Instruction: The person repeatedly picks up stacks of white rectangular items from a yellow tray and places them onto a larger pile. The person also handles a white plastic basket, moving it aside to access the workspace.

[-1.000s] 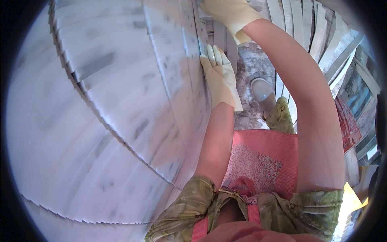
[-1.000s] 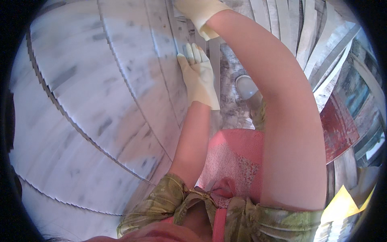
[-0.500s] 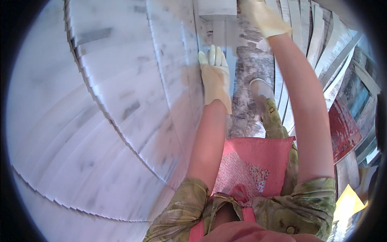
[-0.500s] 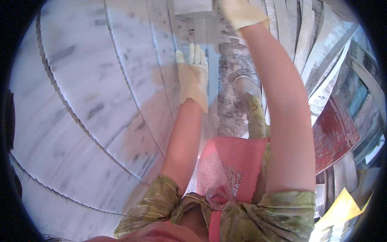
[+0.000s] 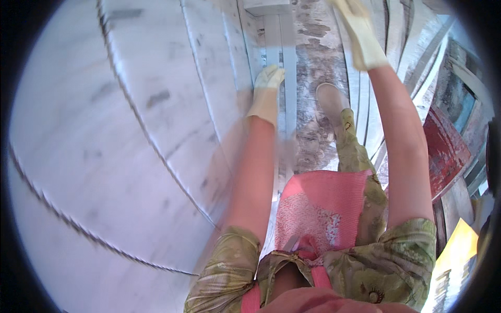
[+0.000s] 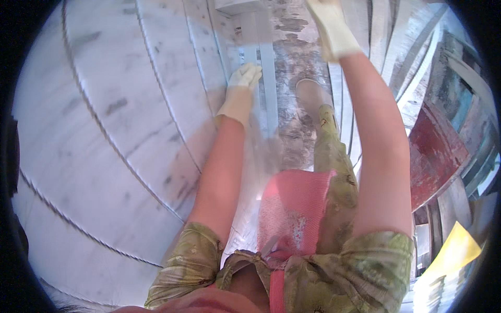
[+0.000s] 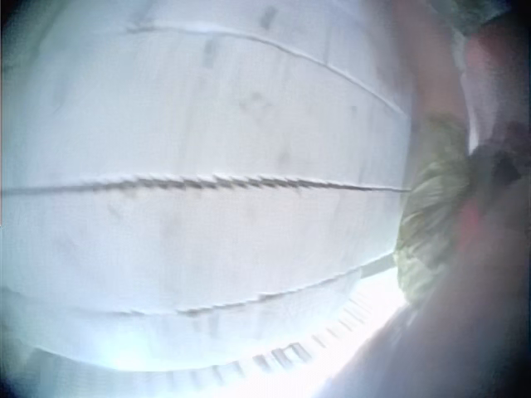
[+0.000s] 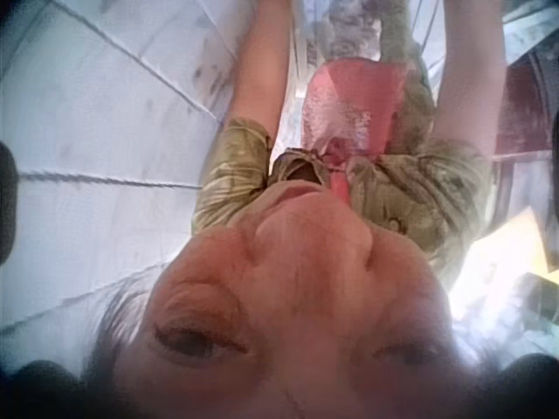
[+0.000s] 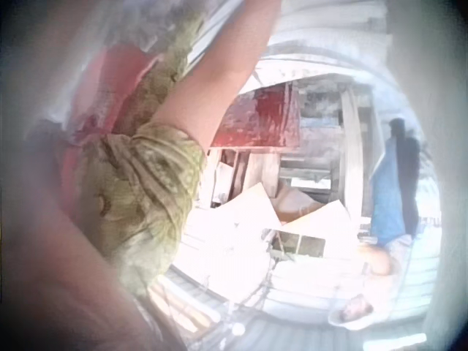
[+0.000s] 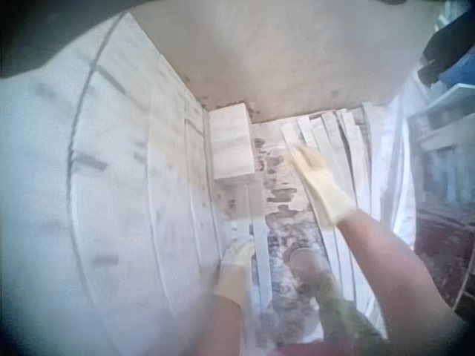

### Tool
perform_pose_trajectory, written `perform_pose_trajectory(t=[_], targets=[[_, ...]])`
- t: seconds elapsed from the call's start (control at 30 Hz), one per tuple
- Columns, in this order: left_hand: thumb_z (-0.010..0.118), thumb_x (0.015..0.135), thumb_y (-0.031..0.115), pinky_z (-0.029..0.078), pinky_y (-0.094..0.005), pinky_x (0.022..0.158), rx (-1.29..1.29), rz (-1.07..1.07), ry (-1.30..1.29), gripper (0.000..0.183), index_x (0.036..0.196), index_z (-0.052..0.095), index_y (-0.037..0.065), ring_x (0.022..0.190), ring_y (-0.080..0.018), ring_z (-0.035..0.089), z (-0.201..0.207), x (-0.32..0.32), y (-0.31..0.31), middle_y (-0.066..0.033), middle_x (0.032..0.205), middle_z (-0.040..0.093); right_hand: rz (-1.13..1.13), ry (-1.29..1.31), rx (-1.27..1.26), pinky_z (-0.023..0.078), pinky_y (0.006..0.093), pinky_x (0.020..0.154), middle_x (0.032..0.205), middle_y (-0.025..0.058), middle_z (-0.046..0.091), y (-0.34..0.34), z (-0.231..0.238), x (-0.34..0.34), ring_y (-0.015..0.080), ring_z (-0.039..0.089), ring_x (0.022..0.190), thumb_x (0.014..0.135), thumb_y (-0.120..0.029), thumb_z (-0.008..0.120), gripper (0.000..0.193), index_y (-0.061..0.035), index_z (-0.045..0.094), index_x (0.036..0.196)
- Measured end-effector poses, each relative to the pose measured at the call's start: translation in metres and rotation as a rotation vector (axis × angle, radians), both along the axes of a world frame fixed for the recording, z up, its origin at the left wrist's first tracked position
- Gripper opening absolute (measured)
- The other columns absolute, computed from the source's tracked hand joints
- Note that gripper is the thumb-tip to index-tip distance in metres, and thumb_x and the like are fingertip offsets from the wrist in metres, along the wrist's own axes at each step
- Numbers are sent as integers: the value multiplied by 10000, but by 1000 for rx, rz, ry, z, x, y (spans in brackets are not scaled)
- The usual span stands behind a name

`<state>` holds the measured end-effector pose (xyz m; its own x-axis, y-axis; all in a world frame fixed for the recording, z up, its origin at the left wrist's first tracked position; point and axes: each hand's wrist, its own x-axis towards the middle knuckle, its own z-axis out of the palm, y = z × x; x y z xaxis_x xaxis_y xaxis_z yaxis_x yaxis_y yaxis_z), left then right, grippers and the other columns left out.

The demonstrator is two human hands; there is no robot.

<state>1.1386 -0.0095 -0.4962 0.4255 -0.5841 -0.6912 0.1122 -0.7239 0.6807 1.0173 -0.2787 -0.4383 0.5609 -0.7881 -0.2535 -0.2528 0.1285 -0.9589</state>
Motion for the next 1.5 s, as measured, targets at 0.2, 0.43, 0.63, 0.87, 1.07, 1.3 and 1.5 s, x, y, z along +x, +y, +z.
perform_pose_trajectory(t=[0.2,0.43,0.63,0.87,1.07,1.3,1.5], targets=[[669,981,220,485,-337,1021,149,411,126,433,1342,585,-5,1168,-204,635,42,-130,78,-98,1226,673,681,937,-506,518,504,878,1125,235,614,141,16,-342,383,632,955,994,-99,553,539,-27,433,1514],[657,902,275,533,-400,952,219,268,-184,330,1141,729,58,1085,-306,708,117,-245,170,-180,1128,739,507,1222,554,496,454,992,1233,213,696,390,148,-575,317,681,1131,1014,-498,494,606,-30,579,1390],[640,909,340,529,-454,957,166,395,-282,360,1145,730,83,1143,-388,672,190,-263,196,-209,1171,721,666,1122,118,501,428,970,1201,141,716,432,188,-636,295,682,1106,1006,-470,529,552,-45,624,1346],[585,952,261,529,-448,933,61,579,-184,337,1207,693,70,1122,-354,685,256,-247,226,-197,1171,722,-254,583,408,421,276,432,665,98,716,379,213,-604,141,570,438,1035,-349,541,377,-34,678,1191],[539,955,182,456,-422,1027,-133,818,21,459,1383,577,20,1226,-271,577,217,-234,250,-163,1328,630,-339,392,268,565,316,762,957,135,767,315,256,-508,178,712,767,1064,-392,541,460,-22,605,1330],[577,968,189,420,-386,1089,38,546,35,507,1441,533,9,1310,-286,553,157,-215,163,-170,1410,601,-10,368,-109,468,388,1069,1307,188,682,184,165,-288,319,646,1225,988,-348,615,541,27,600,1378],[576,1004,221,380,-355,1119,-9,607,147,530,1468,496,-22,1343,-259,531,143,-165,64,-178,1439,574,149,297,-353,493,433,1027,1261,247,686,111,9,-113,390,633,1219,949,-360,615,570,-16,573,1402]])
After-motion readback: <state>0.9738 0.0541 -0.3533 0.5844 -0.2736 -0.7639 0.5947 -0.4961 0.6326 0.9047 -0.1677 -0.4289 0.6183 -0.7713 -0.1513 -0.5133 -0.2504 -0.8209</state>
